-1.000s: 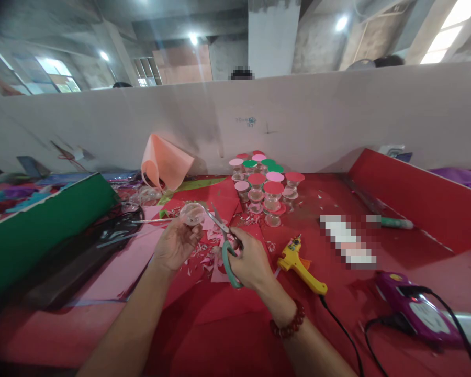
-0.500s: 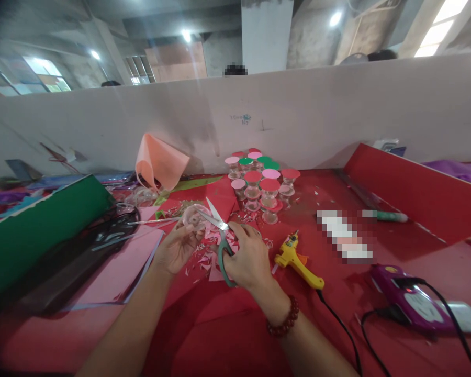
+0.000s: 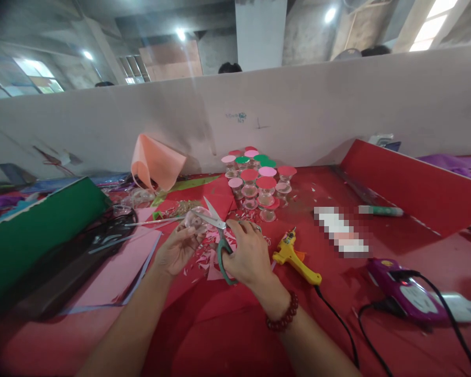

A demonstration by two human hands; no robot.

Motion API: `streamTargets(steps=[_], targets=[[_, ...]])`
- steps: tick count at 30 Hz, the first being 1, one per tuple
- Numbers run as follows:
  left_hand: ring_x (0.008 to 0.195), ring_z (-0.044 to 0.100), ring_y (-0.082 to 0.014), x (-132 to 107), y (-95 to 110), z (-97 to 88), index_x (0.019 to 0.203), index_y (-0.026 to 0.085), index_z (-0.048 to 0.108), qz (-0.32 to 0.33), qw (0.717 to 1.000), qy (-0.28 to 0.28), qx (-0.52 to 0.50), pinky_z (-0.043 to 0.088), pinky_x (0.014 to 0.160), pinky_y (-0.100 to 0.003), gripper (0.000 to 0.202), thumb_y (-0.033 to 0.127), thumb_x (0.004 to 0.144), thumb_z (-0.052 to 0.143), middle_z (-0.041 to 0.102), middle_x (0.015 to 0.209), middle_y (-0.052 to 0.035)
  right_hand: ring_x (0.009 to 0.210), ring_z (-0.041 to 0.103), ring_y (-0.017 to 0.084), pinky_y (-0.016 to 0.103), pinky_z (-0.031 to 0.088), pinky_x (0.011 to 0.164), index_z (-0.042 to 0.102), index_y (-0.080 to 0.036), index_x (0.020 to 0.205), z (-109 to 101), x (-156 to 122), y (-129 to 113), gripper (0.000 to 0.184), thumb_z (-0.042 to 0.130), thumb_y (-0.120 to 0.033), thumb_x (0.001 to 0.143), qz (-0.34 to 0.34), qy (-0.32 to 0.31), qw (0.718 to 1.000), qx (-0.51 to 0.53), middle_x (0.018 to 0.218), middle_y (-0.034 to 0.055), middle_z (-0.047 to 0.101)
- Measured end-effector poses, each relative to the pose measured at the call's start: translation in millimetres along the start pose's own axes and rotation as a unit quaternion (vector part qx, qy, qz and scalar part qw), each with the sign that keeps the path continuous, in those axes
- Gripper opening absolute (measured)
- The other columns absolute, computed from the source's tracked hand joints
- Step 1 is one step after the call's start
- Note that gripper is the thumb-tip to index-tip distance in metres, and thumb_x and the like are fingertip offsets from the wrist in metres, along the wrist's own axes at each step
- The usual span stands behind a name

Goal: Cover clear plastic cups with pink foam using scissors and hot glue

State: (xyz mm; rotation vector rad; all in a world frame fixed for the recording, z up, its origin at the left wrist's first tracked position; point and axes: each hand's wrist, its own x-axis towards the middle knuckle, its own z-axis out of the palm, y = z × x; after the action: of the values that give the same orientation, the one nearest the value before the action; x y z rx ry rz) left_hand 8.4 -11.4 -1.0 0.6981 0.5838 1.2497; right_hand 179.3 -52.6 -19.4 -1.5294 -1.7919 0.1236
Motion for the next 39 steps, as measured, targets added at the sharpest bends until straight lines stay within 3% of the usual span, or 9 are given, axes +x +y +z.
streamTargets(steps=[4,10,15,21,24,27,31,36,39], targets=[[0.069,0.067,-0.0108,1,-3,-1.2,0.081,0.015,0.066,-0.003,1.000,-0.004,0.001,0.055,0.063,-0.017,0.026,0.003,0.060,0.074,0.069,0.078,0.0001,0.098,0.063,0.026,0.035,0.048,0.084,0.065,-0.023,0.115,1,1,2,0.040,0.065,-0.035,0.077,0.013,0.012,1.000,0.006,0.112,0.0102,0.068],[0.066,0.067,-0.0104,2,-3,-4.6,0.099,0.017,0.066,-0.011,1.000,0.024,-0.016,0.055,0.061,-0.017,0.040,0.003,0.062,0.073,0.071,0.082,-0.0012,0.083,0.067,0.023,0.029,0.046,0.071,0.067,-0.025,0.115,0,1,2,0.035,0.062,-0.035,0.081,0.021,-0.003,1.000,0.017,0.098,0.0075,0.071],[0.062,0.064,-0.0105,3,0,-4.7,0.097,0.014,0.067,-0.012,0.999,0.033,-0.023,0.054,0.058,-0.018,0.037,0.005,0.062,0.073,0.070,0.077,-0.0019,0.070,0.063,0.018,0.025,0.042,0.065,0.067,-0.027,0.115,-1,1,5,0.035,0.063,-0.030,0.081,0.022,-0.014,0.999,0.032,0.087,0.0042,0.071],[0.057,0.061,-0.0107,1,5,-2.6,0.100,0.011,0.067,-0.032,0.997,0.065,-0.037,0.054,0.055,-0.020,0.035,0.009,0.065,0.066,0.070,0.075,-0.0042,0.055,0.052,0.012,0.021,0.035,0.056,0.067,-0.022,0.084,0,3,3,0.015,0.060,-0.035,0.083,0.036,-0.061,0.991,0.109,0.064,-0.0011,0.062],[0.054,0.060,-0.0105,0,9,-1.9,0.107,0.011,0.066,-0.048,0.996,0.052,-0.053,0.051,0.048,-0.018,0.040,0.013,0.068,0.065,0.069,0.074,-0.0043,0.055,0.051,0.012,0.021,0.034,0.055,0.065,-0.022,0.082,-2,5,2,0.015,0.059,-0.036,0.082,0.063,-0.061,0.990,0.115,0.061,-0.0026,0.059],[0.055,0.060,-0.0107,1,10,-2.9,0.109,0.011,0.065,-0.036,0.996,0.058,-0.054,0.052,0.050,-0.019,0.040,0.013,0.069,0.065,0.068,0.073,-0.0038,0.061,0.055,0.014,0.022,0.036,0.056,0.066,-0.024,0.094,-5,5,0,0.020,0.061,-0.037,0.080,0.083,-0.050,0.991,0.090,0.071,-0.0014,0.063],[0.060,0.061,-0.0087,4,5,-5.2,0.102,0.014,0.064,-0.015,0.997,0.059,-0.047,0.054,0.057,-0.018,0.034,0.009,0.069,0.068,0.068,0.079,-0.0018,0.082,0.063,0.021,0.030,0.044,0.069,0.059,-0.024,0.121,-6,3,-5,0.048,0.063,-0.037,0.075,0.075,-0.053,0.995,0.031,0.105,0.0070,0.066],[0.060,0.060,-0.0069,3,0,-3.4,0.087,0.015,0.061,-0.012,0.999,0.027,-0.030,0.053,0.057,-0.017,0.028,0.007,0.064,0.075,0.065,0.077,0.0014,0.098,0.062,0.028,0.037,0.046,0.082,0.059,-0.021,0.121,-4,2,-7,0.047,0.062,-0.038,0.077,0.047,-0.066,0.997,0.002,0.116,0.0118,0.063],[0.062,0.061,-0.0075,2,1,-1.7,0.088,0.016,0.062,-0.002,1.000,0.001,-0.030,0.053,0.058,-0.017,0.030,0.007,0.063,0.076,0.063,0.075,0.0020,0.102,0.060,0.028,0.038,0.046,0.086,0.059,-0.020,0.119,-4,1,-7,0.045,0.063,-0.036,0.077,0.020,-0.060,0.998,-0.003,0.116,0.0116,0.063]])
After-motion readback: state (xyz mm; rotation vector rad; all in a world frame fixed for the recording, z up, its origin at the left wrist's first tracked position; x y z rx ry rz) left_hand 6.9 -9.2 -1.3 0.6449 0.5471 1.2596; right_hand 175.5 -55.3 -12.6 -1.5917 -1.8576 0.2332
